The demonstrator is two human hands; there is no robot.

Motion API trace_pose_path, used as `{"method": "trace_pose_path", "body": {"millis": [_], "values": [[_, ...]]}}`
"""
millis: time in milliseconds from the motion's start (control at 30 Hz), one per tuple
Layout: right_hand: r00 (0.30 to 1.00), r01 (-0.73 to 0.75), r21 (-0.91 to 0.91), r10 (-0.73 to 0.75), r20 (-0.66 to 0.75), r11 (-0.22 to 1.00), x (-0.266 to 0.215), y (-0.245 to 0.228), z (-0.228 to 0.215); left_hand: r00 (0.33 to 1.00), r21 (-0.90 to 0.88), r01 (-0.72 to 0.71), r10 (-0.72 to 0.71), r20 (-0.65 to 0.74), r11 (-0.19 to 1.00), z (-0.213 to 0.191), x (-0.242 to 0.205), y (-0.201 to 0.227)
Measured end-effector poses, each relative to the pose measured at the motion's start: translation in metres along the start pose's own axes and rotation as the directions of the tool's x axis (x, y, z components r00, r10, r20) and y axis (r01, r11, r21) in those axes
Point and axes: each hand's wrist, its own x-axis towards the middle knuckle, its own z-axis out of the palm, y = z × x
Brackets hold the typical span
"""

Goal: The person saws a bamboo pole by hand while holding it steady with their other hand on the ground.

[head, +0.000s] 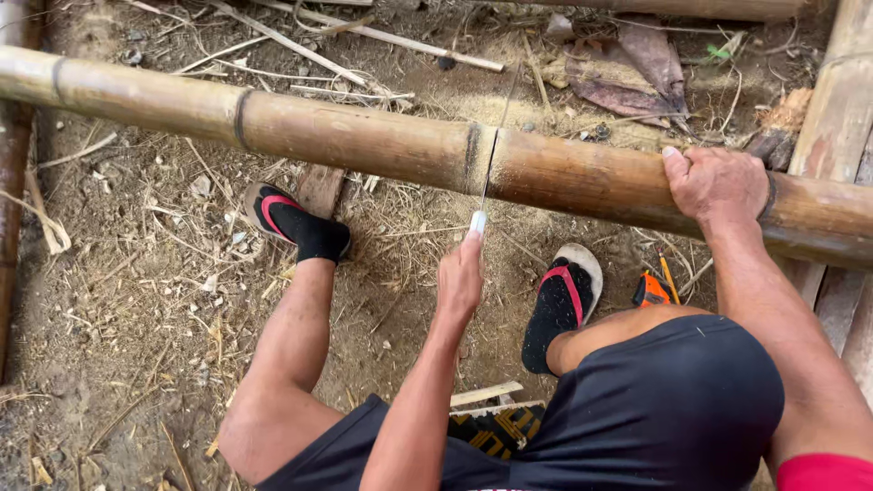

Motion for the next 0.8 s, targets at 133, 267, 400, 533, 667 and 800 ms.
{"method": "trace_pose_path", "body": {"millis": [133, 267, 400, 533, 667, 800], "values": [[1.000, 0.022, -0.008, -0.022, -0.015, 1.000, 0.002, 0.003, 0.001, 0.998, 0.011, -0.068, 0.068, -0.019, 0.998, -0.053, -0.133, -0.063], [0.999, -0.021, -0.009, 0.022, 0.031, 1.000, -0.009, -0.002, 0.000, 0.836, 0.321, -0.518, 0.549, -0.009, 0.793, -0.097, -0.225, -0.094], [0.994, 0.014, 0.019, -0.012, -0.113, 1.000, -0.007, -0.003, -0.001, 0.992, -0.010, -0.112, 0.113, 0.051, 0.994, -0.059, -0.135, -0.087], [0.999, -0.023, 0.007, 0.024, -0.041, 1.000, -0.009, -0.002, 0.004, 0.995, -0.033, -0.095, 0.095, 0.011, 0.995, 0.014, 0.023, -0.016], [0.996, 0.018, 0.009, -0.017, -0.089, 1.000, -0.002, 0.002, 0.004, 0.993, 0.023, -0.110, 0.111, -0.030, 0.994, 0.006, 0.015, 0.001], [0.994, 0.047, 0.071, -0.040, -0.098, 0.996, -0.006, 0.005, 0.004, 0.985, 0.078, -0.171, 0.168, 0.040, 0.982, -0.047, -0.094, -0.043]]}}
